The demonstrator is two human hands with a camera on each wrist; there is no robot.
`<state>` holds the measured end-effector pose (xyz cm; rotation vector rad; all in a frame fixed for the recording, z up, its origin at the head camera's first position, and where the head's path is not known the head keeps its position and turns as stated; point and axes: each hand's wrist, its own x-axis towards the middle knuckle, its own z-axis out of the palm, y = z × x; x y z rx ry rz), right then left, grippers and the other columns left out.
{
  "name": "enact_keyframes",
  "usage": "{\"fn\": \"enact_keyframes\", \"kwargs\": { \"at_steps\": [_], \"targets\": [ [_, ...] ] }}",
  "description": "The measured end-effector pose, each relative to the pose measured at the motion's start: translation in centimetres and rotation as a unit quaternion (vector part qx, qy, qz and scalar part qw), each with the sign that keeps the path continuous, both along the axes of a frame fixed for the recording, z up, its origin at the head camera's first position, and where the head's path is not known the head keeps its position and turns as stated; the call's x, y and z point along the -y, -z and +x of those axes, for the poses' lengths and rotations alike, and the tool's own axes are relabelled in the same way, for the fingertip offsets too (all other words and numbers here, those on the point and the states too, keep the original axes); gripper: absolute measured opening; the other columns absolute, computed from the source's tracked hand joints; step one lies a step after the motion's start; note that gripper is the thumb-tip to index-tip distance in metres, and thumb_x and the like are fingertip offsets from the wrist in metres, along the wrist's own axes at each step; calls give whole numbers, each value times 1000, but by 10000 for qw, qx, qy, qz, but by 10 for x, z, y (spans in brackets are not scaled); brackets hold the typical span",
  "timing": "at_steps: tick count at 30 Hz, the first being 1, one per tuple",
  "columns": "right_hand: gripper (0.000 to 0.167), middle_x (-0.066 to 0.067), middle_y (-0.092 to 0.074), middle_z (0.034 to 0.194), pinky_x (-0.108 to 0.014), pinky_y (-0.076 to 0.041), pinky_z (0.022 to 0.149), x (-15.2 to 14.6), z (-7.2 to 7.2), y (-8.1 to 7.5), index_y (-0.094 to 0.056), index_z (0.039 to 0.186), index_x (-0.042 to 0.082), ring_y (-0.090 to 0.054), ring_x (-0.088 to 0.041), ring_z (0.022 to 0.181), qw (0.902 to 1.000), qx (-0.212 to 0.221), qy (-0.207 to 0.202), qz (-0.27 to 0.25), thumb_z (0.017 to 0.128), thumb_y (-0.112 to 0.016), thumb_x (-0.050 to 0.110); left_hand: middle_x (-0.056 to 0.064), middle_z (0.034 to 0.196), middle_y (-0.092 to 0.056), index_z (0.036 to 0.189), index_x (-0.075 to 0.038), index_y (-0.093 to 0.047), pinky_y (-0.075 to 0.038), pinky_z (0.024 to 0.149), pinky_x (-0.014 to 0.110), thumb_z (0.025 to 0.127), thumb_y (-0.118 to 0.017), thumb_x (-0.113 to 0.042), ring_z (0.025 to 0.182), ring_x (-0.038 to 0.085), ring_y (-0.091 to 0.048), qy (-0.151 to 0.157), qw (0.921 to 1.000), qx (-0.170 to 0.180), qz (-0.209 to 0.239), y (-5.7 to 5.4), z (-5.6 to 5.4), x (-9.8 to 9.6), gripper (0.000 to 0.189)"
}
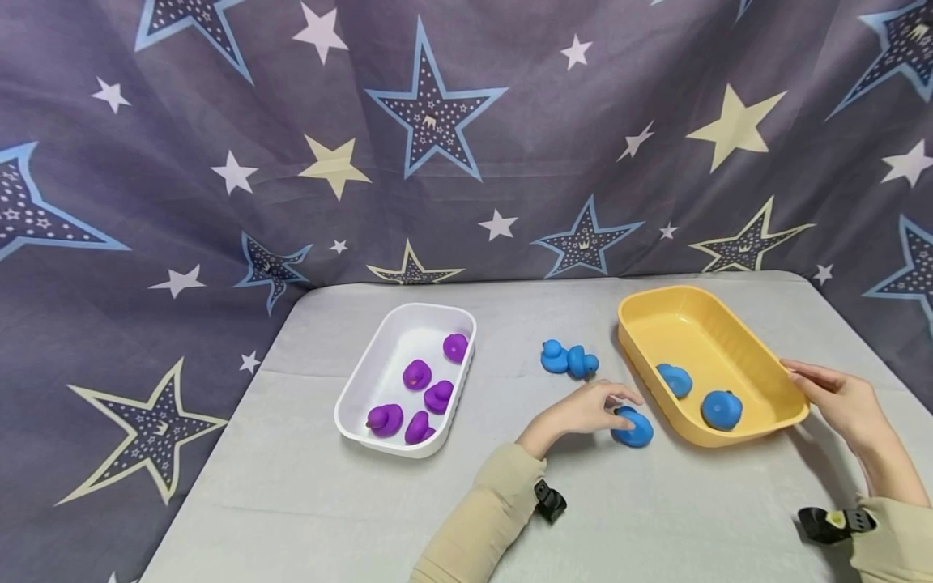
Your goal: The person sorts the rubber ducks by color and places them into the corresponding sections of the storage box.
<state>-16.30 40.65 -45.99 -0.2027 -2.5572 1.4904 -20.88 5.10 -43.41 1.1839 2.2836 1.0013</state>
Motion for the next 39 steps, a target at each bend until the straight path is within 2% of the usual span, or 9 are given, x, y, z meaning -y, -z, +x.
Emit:
{"fn": "enact_keyframes", "kwargs": {
  "at_steps": [3, 5, 9, 10, 15, 16, 21, 26, 39],
  "targets": [
    [21, 38, -51, 83, -1, -32, 62, 10, 5, -12, -64, 106, 28, -44, 22, 78, 9999, -20, -24, -170, 88, -54, 25, 3, 117, -57, 116, -6, -55, -35, 91, 15, 84, -61, -15, 110, 11, -49, -1, 10000, 32, -51, 2, -1, 0, 34],
    [20, 38, -51, 83, -1, -32, 61, 15, 9, -19, -64, 102, 31, -44, 23, 77, 9998, -64, -82, -175, 89, -53, 22, 3, 117, -57, 116, -7, -56, -35, 91, 15, 84, -61, -15, 110, 12, -49, -11, 10000, 56, -72, 2, -2, -1, 34],
    [21, 38, -50, 82, -1, -32, 61, 18, 11, -23, -65, 102, 31, -43, 23, 77, 9998, -71, -94, -187, 89, -52, 21, 3, 117, -57, 116, -8, -56, -36, 90, 16, 83, -61, -16, 109, 13, -50, -56, 9998, 53, -175, 3, -3, -1, 34],
    [20, 40, -49, 82, -1, -32, 62, 17, 10, -21, -63, 101, 34, -43, 23, 77, 9998, -96, -166, -93, 89, -52, 22, 3, 117, -57, 116, -8, -56, -36, 90, 16, 83, -62, -16, 109, 13, -50, -70, 9998, 48, -197, 3, -3, -1, 34],
    [27, 40, -49, 85, -1, -33, 66, 1, 1, -2, -61, 113, 26, -43, 23, 80, 10000, 6, -71, 42, 88, -53, 30, 3, 115, -58, 117, -9, -56, -36, 87, 13, 83, -61, -17, 107, 11, -51, 0, 9995, -85, -295, 3, -3, -1, 35],
    [26, 41, -49, 85, -1, -33, 67, -3, -1, 3, -60, 112, 29, -43, 23, 80, 9999, -2, -45, 90, 88, -53, 32, 3, 115, -58, 117, -9, -55, -37, 87, 12, 84, -61, -17, 106, 10, -52, 18, 9995, -92, -308, 4, -3, -2, 35],
    [35, 41, -49, 88, 0, -33, 64, -18, -10, 22, -57, 120, 21, -42, 24, 82, 9996, 39, 19, 265, 87, -53, 35, 2, 114, -58, 117, -9, -55, -36, 83, 9, 83, -61, -16, 103, 5, -51, 54, 9993, -63, -372, 6, -3, -3, 35],
    [50, 44, -44, 87, -1, -33, 63, -33, -18, 40, -51, 125, 8, -41, 25, 82, 9981, 158, 138, 571, 87, -50, 40, 2, 113, -59, 116, -8, -56, -37, 83, 9, 83, -62, -15, 103, 5, -51, 91, 9989, -141, -435, 6, -3, -4, 34],
    [54, 43, -44, 90, -1, -32, 63, -34, -18, 41, -49, 127, 9, -39, 25, 83, 9971, 274, 131, 705, 86, -49, 44, -2, 101, -63, 110, -7, -61, -36, 73, 7, 82, -64, -16, 85, -2, -49, 122, 9982, -228, -540, 6, -2, -6, 29]
  ]
}}
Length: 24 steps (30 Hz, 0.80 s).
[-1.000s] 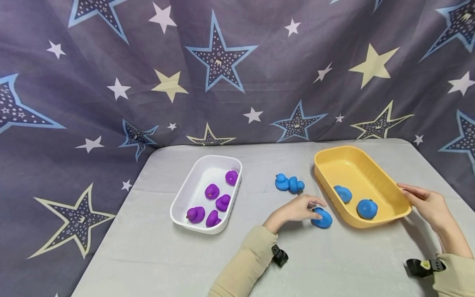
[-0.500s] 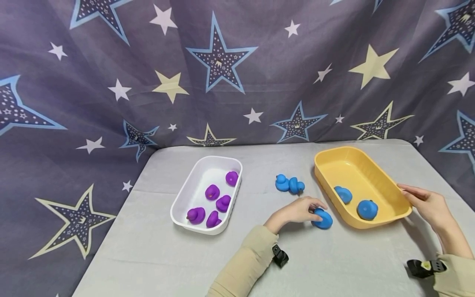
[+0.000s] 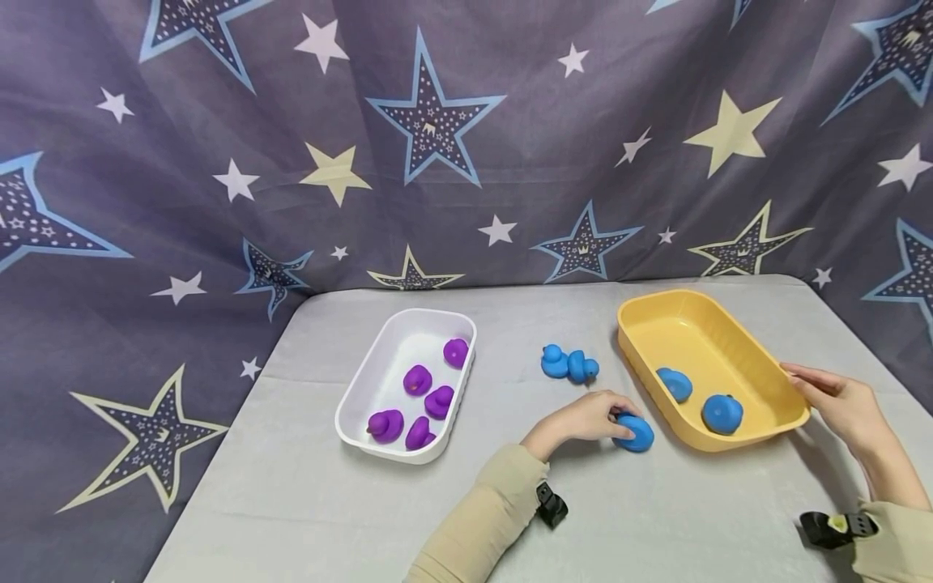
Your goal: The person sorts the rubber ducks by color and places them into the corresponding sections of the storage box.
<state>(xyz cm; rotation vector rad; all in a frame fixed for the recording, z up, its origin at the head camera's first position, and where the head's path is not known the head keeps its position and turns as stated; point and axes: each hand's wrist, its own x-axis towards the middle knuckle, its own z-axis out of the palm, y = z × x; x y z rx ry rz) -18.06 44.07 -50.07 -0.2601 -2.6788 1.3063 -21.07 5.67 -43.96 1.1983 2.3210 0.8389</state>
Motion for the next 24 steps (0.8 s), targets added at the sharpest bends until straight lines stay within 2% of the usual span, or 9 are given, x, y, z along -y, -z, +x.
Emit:
{"fn": "enact_keyframes", "kwargs": {
  "at_steps": [9, 16, 24],
  "targets": [
    [50, 40, -45, 90, 0, -30, 64, -1, 0, 0, -49, 127, 12, -38, 23, 85, 10000, 45, -33, -11, 88, -48, 43, -3, 96, -61, 108, -7, -61, -36, 71, 7, 81, -64, -15, 81, -2, -47, -97, 9999, 94, -57, -1, 1, 0, 28],
    [52, 39, -45, 91, -1, -33, 62, 1, 1, -2, -49, 127, 10, -38, 23, 84, 9999, 135, -17, 73, 88, -47, 43, -3, 96, -62, 106, -7, -62, -37, 73, 8, 81, -65, -15, 82, -3, -48, -208, 9995, 222, 95, 0, 0, -2, 26],
    [53, 39, -45, 91, -2, -34, 61, 2, 0, -3, -49, 127, 9, -38, 23, 84, 9998, 179, -30, 41, 88, -47, 43, -1, 103, -60, 107, -8, -62, -36, 75, 8, 82, -64, -17, 86, -2, -47, -185, 9995, -37, 254, -3, 0, 1, 27]
  ]
}}
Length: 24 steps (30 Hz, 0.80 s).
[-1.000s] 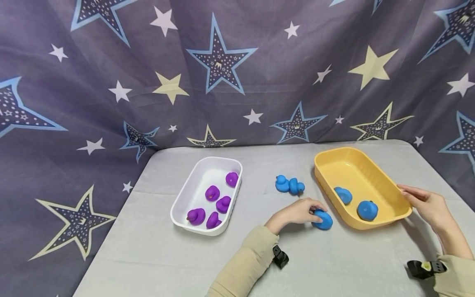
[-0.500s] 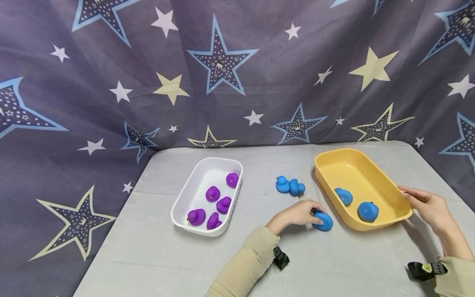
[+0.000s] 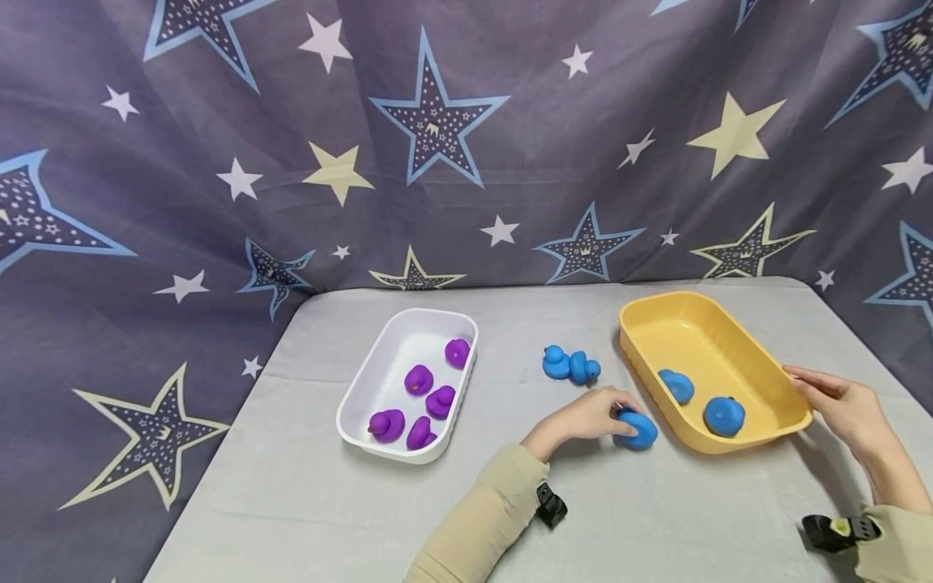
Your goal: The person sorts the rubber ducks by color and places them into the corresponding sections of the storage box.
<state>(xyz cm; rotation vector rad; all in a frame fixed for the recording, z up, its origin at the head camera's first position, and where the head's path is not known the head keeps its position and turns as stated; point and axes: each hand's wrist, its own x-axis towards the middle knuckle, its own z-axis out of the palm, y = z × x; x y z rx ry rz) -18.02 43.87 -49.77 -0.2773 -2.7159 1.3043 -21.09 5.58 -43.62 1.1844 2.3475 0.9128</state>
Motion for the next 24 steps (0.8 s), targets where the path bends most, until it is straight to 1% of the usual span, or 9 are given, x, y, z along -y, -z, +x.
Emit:
{"fn": "enact_keyframes", "kwargs": {
  "at_steps": [3, 5, 9, 14, 24],
  "targets": [
    [51, 39, -45, 91, -2, -33, 62, -1, 0, 1, -49, 127, 10, -39, 23, 84, 10000, -60, -14, -49, 88, -48, 42, 0, 105, -60, 107, -8, -62, -36, 77, 8, 82, -63, -17, 90, -1, -48, -14, 10000, 38, 87, -2, 0, 2, 27],
    [50, 39, -45, 92, -1, -33, 62, -1, 0, 2, -49, 127, 10, -39, 23, 84, 9999, -88, -22, -71, 88, -48, 41, 1, 106, -59, 108, -7, -61, -36, 80, 9, 82, -63, -16, 93, 1, -49, -42, 9997, 123, 193, -3, 0, 2, 27],
    [51, 39, -44, 92, -2, -34, 61, -1, 0, 1, -49, 128, 11, -38, 23, 84, 10000, -38, 0, -49, 88, -47, 42, 3, 106, -58, 109, -7, -61, -37, 82, 10, 82, -63, -14, 97, 5, -50, -140, 9988, 266, 387, -5, -1, 4, 27],
    [52, 39, -44, 92, -2, -33, 61, 0, 0, 0, -48, 128, 11, -38, 23, 84, 10000, 11, 14, -29, 88, -47, 44, 4, 105, -56, 109, -6, -61, -39, 80, 11, 82, -63, -15, 98, 8, -52, -307, 9974, 379, 540, -8, -4, 5, 28],
    [48, 40, -44, 91, -2, -33, 62, -3, 0, 2, -49, 127, 13, -39, 24, 84, 9999, -132, -58, -89, 88, -48, 41, 1, 107, -60, 108, -9, -62, -40, 79, 10, 82, -63, -16, 97, 6, -53, -355, 9967, 375, 621, -12, -11, 2, 27]
  ]
}}
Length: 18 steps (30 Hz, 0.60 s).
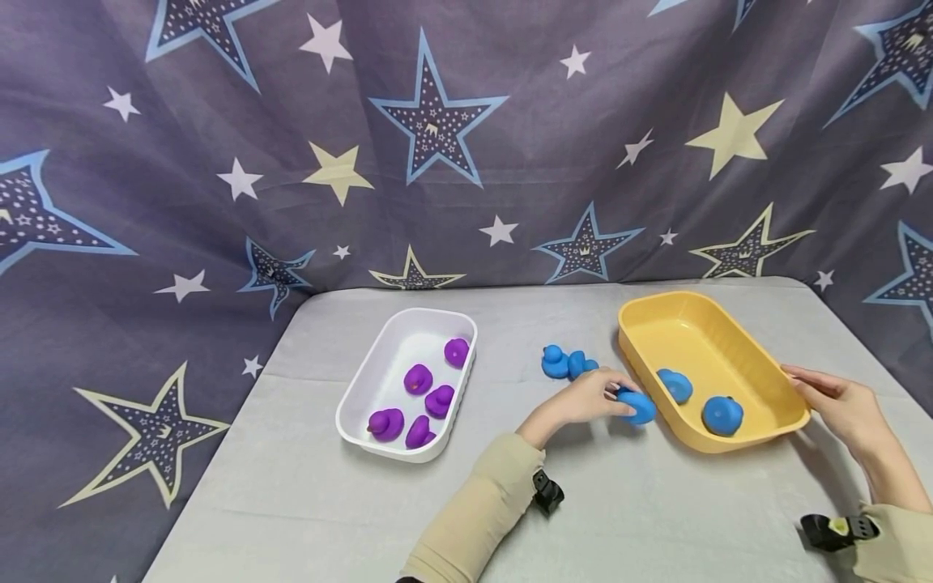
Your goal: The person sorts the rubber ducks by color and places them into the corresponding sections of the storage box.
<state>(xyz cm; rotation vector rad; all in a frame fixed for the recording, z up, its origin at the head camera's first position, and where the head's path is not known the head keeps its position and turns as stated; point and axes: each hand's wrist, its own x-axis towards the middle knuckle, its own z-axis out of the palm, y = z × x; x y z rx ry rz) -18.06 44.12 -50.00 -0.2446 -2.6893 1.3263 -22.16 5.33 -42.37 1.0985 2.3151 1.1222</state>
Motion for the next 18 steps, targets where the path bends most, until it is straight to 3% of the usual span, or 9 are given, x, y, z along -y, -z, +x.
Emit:
{"fn": "enact_keyframes", "kwargs": {
  "at_steps": [18],
  "targets": [
    [53, 39, -44, 91, -2, -34, 61, 3, 0, -1, -49, 128, 10, -38, 23, 83, 9999, 80, 77, 72, 87, -48, 44, 3, 110, -53, 110, -9, -60, -39, 80, 11, 83, -62, -16, 100, 9, -51, -336, 9991, 2, 247, -23, -10, -5, 28]
  ]
}}
